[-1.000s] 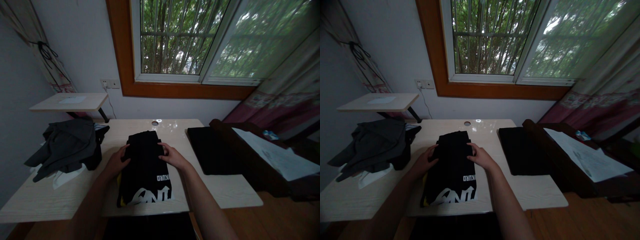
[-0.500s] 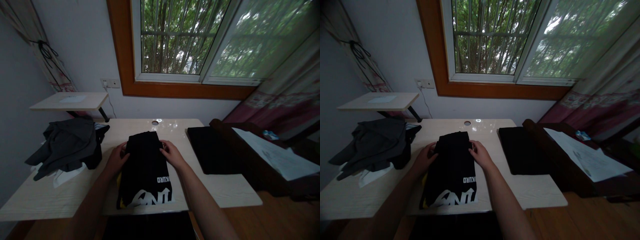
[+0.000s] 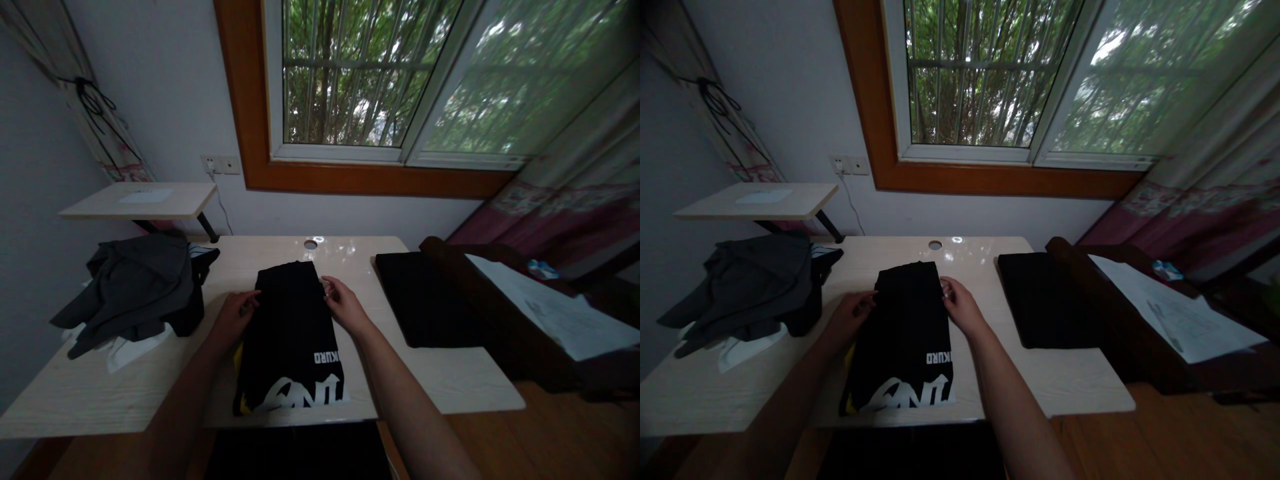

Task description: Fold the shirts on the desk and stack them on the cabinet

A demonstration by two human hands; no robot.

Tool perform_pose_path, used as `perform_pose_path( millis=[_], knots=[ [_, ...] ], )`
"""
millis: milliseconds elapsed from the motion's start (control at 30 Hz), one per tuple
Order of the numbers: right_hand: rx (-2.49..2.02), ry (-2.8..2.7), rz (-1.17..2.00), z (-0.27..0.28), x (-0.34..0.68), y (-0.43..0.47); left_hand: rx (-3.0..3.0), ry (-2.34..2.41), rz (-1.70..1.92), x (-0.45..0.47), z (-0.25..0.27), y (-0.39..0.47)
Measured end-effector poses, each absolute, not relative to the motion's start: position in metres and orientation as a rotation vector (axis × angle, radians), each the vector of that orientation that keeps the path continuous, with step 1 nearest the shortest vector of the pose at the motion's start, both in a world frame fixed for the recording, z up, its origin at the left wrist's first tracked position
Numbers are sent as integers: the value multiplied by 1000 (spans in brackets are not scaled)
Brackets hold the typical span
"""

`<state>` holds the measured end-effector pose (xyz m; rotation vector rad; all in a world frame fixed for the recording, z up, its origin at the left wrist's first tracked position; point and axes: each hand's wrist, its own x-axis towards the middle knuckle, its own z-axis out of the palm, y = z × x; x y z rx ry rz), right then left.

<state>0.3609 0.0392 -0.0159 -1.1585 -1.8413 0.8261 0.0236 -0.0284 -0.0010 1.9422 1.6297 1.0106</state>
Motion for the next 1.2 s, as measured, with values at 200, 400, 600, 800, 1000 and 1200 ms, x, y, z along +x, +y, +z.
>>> perform_pose_path(
  millis=[200,400,600,800,1000,1200],
  knots=[
    [-1148,-1854,824,-16,361,39,2029,1612,957,25,-1,-26],
    [-1178,-1850,835,-19,361,41,2027,1695,1010,21,-10,-22],
    [-1190,-1848,821,-17,361,40,2021,1782,1014,22,-11,-23],
    [-1188,-1853,816,-13,360,38,2095,1739,969,20,-15,-21],
    [-1175,-1857,814,-13,360,39,2154,1707,930,20,-17,-20],
    [-1189,-1850,812,-15,360,40,2142,1673,917,21,-12,-22]
  ],
)
